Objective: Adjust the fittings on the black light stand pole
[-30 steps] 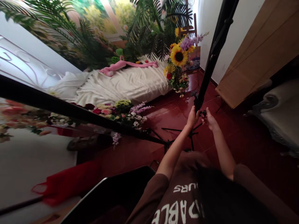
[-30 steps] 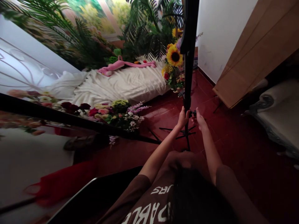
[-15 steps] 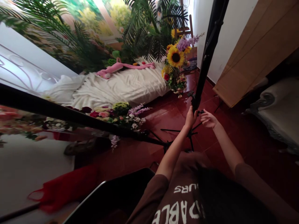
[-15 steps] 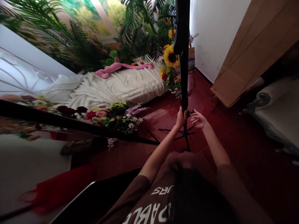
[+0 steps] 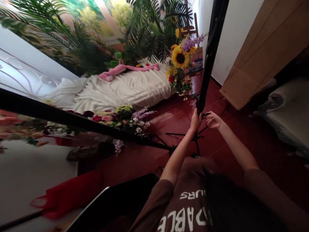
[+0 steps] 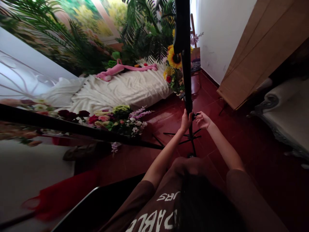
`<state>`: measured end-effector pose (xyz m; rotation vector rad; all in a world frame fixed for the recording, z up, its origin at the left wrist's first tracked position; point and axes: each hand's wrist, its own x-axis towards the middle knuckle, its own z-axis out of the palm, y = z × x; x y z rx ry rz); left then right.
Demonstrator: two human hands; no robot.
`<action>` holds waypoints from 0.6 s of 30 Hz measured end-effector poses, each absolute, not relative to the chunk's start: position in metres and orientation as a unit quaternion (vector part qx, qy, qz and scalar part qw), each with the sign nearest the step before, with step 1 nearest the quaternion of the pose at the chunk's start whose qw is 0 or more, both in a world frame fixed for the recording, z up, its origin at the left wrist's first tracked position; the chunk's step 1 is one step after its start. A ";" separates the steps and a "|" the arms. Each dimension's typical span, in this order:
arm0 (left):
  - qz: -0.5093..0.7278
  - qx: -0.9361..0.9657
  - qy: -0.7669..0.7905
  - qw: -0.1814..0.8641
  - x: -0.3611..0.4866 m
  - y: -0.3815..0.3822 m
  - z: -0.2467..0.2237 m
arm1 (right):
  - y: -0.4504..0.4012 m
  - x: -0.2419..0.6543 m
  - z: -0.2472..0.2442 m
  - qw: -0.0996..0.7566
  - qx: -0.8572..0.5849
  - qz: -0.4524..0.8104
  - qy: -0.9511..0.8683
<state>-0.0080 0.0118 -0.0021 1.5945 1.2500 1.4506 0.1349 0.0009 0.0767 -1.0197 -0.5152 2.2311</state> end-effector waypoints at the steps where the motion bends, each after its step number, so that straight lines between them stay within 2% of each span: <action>1: 0.552 0.606 0.474 0.321 -0.008 0.012 -0.002 | 0.002 0.134 0.076 0.311 -0.397 0.843 -0.189; 4: 0.553 0.605 0.472 0.324 -0.008 0.012 -0.002 | 0.001 0.130 0.071 0.310 -0.454 0.804 -0.225; 7: 0.554 0.606 0.474 0.319 -0.008 0.013 -0.003 | -0.003 0.131 0.065 0.324 -0.522 0.713 -0.337; 11: 0.557 0.607 0.473 0.312 -0.009 0.013 -0.005 | -0.011 0.143 0.067 0.358 -0.553 0.505 -0.558; 14: 0.556 0.605 0.474 0.315 -0.008 0.013 -0.007 | -0.016 0.147 0.076 0.409 -0.546 0.358 -0.638; 18: 0.566 0.609 0.460 0.312 -0.008 0.014 -0.010 | -0.018 0.126 0.085 0.453 -0.497 0.352 -0.652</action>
